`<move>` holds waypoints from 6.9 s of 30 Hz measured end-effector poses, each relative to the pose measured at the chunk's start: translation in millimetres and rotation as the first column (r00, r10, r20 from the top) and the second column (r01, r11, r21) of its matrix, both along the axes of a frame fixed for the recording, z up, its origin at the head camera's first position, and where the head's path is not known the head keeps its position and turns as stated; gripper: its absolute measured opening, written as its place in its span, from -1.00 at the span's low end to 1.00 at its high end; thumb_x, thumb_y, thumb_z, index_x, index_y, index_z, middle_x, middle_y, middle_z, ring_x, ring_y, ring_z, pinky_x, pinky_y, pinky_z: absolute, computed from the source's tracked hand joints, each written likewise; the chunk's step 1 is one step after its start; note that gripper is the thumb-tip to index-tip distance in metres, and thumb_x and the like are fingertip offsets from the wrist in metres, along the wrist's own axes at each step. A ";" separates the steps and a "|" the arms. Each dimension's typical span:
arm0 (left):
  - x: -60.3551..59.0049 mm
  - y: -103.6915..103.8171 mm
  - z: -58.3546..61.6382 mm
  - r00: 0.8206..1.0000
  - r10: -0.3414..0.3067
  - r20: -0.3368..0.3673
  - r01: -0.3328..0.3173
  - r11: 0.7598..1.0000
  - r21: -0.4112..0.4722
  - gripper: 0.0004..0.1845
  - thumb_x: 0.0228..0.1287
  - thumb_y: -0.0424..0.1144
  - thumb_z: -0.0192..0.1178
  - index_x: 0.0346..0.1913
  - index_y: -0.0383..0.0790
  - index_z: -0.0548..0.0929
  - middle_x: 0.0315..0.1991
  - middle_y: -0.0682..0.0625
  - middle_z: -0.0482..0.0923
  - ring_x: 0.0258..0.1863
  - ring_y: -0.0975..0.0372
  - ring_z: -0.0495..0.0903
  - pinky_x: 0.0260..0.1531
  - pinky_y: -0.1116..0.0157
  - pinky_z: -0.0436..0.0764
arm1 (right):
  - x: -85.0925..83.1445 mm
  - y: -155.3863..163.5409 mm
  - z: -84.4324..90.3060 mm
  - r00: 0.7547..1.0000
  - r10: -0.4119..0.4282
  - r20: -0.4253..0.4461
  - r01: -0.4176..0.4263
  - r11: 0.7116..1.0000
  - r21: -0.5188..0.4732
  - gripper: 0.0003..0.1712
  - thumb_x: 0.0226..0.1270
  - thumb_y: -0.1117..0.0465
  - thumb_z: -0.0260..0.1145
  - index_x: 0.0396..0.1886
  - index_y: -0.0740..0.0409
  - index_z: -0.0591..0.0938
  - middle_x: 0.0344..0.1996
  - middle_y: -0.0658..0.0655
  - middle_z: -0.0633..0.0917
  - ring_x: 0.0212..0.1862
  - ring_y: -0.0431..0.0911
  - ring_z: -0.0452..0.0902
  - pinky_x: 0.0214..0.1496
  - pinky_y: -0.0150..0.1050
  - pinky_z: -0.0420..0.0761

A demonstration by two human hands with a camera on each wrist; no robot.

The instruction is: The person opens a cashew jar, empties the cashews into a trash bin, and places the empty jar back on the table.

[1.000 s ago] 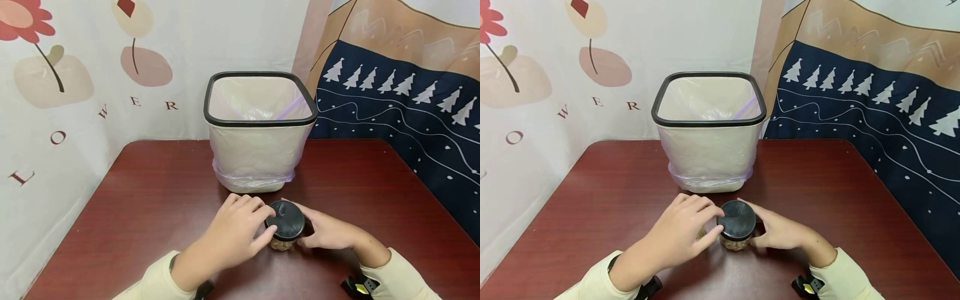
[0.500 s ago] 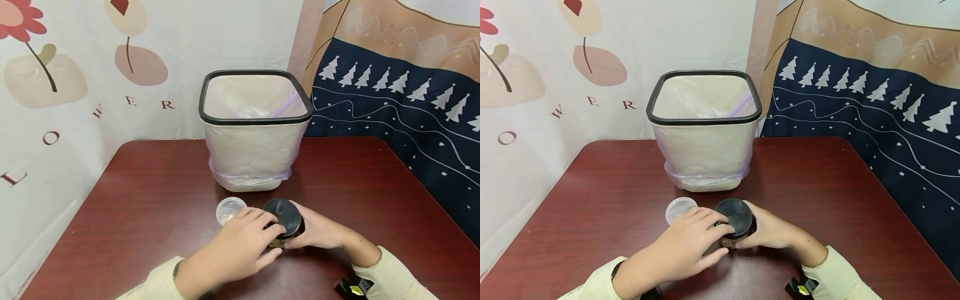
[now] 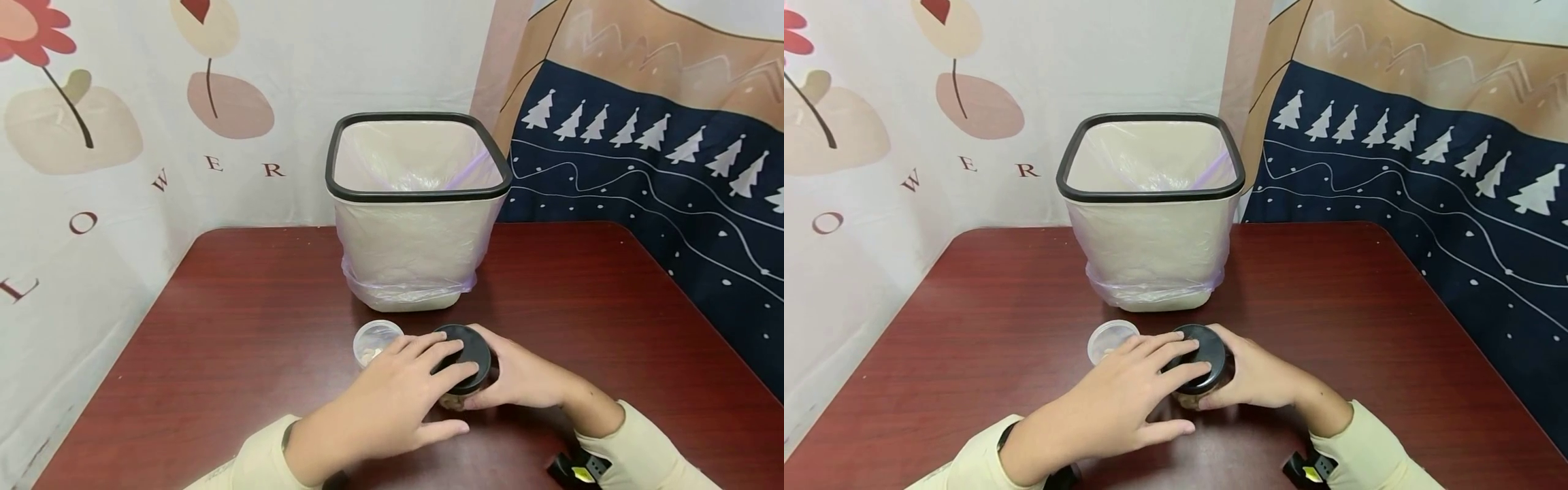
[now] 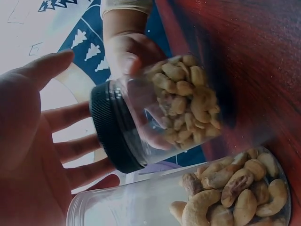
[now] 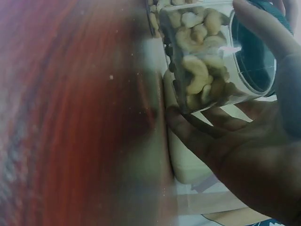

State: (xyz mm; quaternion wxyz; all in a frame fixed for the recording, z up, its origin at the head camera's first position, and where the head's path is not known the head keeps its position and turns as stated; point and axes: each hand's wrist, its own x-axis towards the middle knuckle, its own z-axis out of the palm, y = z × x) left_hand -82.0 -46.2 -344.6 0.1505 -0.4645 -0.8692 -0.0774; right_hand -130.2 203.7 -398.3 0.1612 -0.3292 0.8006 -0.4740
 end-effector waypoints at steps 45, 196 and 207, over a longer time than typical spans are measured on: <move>-2.9 1.1 12.4 0.958 -0.222 -0.180 0.258 0.944 0.207 -0.31 0.21 0.29 0.16 0.32 0.02 0.50 0.18 0.05 0.50 0.10 0.24 0.50 -0.12 0.30 0.51 | 38.8 -17.8 16.6 0.975 0.190 -0.117 -0.196 0.980 -0.042 -0.13 -0.03 0.04 0.63 0.28 -0.08 0.39 0.11 -0.09 0.61 0.09 -0.23 0.59 0.18 -0.33 0.55; -10.9 0.0 14.3 0.903 -0.231 -0.362 0.352 0.881 0.315 -0.41 0.07 0.20 0.25 0.11 -0.06 0.65 -0.02 -0.01 0.60 -0.06 0.15 0.56 -0.21 0.26 0.51 | 54.0 -39.3 26.5 0.943 -0.085 -0.323 0.064 0.995 -0.077 0.10 -0.23 0.09 0.70 0.36 -0.11 0.30 0.13 -0.13 0.60 0.04 -0.23 0.61 0.08 -0.34 0.61; -10.5 1.5 12.5 0.923 -0.169 -0.347 0.290 0.898 0.332 -0.42 0.10 0.17 0.22 0.12 -0.08 0.64 0.00 -0.01 0.61 -0.03 0.14 0.56 -0.22 0.25 0.52 | 54.0 -41.2 22.8 0.891 -0.150 -0.428 0.124 0.988 -0.088 0.09 -0.33 0.18 0.67 0.32 -0.02 0.34 0.11 -0.09 0.59 0.02 -0.24 0.60 0.06 -0.37 0.60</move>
